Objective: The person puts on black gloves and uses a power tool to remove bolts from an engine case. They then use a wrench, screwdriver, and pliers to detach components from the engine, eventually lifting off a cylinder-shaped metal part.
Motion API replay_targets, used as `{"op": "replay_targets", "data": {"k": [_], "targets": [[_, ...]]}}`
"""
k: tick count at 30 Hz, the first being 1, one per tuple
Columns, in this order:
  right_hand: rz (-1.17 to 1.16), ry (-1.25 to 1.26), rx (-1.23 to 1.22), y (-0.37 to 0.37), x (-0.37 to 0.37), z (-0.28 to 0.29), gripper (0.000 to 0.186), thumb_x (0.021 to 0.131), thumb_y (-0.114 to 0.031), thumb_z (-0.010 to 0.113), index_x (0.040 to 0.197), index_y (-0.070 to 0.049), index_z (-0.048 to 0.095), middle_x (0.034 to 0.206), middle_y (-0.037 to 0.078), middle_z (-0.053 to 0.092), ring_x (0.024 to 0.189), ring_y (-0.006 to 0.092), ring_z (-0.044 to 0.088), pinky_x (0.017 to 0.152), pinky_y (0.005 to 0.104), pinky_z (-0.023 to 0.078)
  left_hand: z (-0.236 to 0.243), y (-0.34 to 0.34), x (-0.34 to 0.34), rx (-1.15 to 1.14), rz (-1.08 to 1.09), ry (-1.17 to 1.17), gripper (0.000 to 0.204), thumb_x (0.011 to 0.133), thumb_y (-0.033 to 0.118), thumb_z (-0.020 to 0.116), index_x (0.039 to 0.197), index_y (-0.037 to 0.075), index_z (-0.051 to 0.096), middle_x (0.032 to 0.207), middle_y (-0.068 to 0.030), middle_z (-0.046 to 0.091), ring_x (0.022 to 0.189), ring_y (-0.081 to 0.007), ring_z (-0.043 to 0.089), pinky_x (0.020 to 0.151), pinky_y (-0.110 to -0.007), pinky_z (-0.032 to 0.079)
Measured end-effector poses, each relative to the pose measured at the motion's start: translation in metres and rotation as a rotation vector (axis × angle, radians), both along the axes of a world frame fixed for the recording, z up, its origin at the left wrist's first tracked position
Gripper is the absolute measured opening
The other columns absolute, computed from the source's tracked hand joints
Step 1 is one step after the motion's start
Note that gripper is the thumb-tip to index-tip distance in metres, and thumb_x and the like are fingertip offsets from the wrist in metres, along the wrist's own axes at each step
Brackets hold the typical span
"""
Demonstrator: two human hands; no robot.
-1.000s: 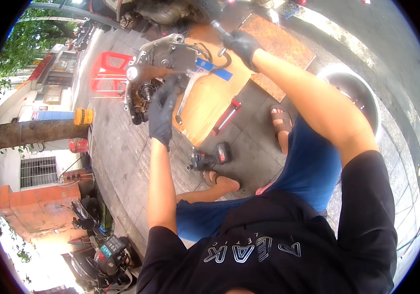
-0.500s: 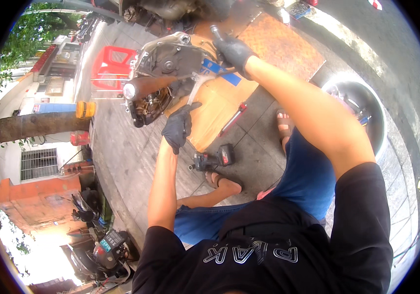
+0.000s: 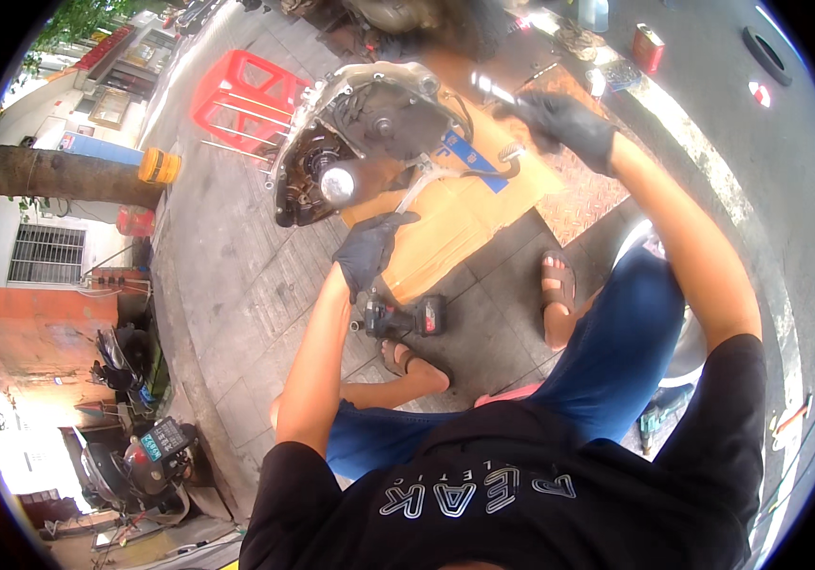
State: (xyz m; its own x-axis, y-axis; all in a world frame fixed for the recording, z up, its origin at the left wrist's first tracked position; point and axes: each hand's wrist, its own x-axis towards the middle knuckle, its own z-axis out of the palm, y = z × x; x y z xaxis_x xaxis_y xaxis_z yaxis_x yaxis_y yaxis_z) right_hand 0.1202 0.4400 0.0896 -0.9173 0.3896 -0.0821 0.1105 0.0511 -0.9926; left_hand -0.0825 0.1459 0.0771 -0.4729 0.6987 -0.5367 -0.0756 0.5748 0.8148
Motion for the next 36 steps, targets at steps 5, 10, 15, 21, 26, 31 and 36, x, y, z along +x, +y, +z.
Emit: {"op": "replay_targets", "data": {"k": [5,10,15,21,26,31,36], "targets": [[0.047,-0.352,-0.004,0.059,0.022,-0.081,0.028,0.096,-0.036,0.059,0.107,-0.012,0.069,0.062,-0.004,0.045,0.055,0.0062,0.043,0.047,0.0237,0.036,0.007,0.008,0.004,-0.024,-0.070,-0.002,0.032,0.098,0.015,0.046,0.122,0.009,0.065,0.090,-0.0003,0.060,0.076,-0.0070,0.055,0.066,-0.021,0.044],[0.399,-0.152,-0.137,0.052,-0.026,-0.095,0.031,0.093,-0.036,0.064,0.110,-0.011,0.070,0.066,-0.004,0.051,0.057,0.0061,0.046,0.048,0.0226,0.038,0.016,0.017,0.023,-0.016,0.121,-0.024,0.038,0.101,0.022,0.038,0.126,0.005,0.061,0.053,0.0082,0.033,0.041,-0.0033,0.026,0.038,-0.020,0.020],[0.377,-0.279,-0.053,0.053,-0.075,-0.073,0.032,0.092,-0.037,0.062,0.111,-0.013,0.069,0.067,-0.003,0.048,0.056,0.0067,0.043,0.048,0.0231,0.038,0.020,0.031,0.023,-0.105,0.240,-0.049,0.042,0.098,0.017,0.036,0.131,0.003,0.058,0.054,0.0087,0.034,0.043,-0.0027,0.027,0.039,-0.019,0.020],[0.141,-0.287,-0.178,0.073,-0.105,-0.098,0.036,0.090,-0.041,0.064,0.110,-0.011,0.069,0.062,-0.003,0.044,0.052,0.0071,0.038,0.045,0.0231,0.031,0.020,0.046,0.020,-0.283,0.390,-0.091,0.043,0.099,0.018,0.034,0.134,0.003,0.055,0.057,0.0101,0.033,0.045,-0.0019,0.027,0.042,-0.019,0.022],[0.085,-0.342,-0.101,0.078,-0.115,-0.086,0.037,0.089,-0.043,0.064,0.103,-0.010,0.070,0.065,-0.002,0.049,0.052,0.0085,0.041,0.045,0.0239,0.034,0.075,0.104,0.051,-0.421,0.560,-0.184,0.045,0.103,0.028,0.035,0.136,0.003,0.052,0.061,0.0100,0.039,0.047,-0.0022,0.030,0.043,-0.020,0.024],[0.552,-0.237,0.209,0.040,-0.112,-0.059,0.033,0.085,-0.021,0.054,0.111,-0.012,0.071,0.079,0.002,0.064,0.065,0.0116,0.055,0.050,0.0257,0.043,-0.008,0.020,0.018,-0.096,0.481,-0.049,0.054,0.102,0.045,0.042,0.134,0.004,0.054,0.090,-0.0020,0.063,0.070,-0.0095,0.056,0.057,-0.026,0.045],[0.114,-0.350,0.137,0.092,-0.123,-0.096,0.042,0.087,-0.038,0.065,0.115,-0.007,0.068,0.079,0.005,0.057,0.057,0.0115,0.046,0.048,0.0269,0.040,0.014,0.037,0.017,-0.278,0.342,-0.130,0.053,0.098,0.050,0.049,0.126,0.006,0.061,0.115,-0.0100,0.065,0.097,-0.0186,0.063,0.080,-0.033,0.053]]}}
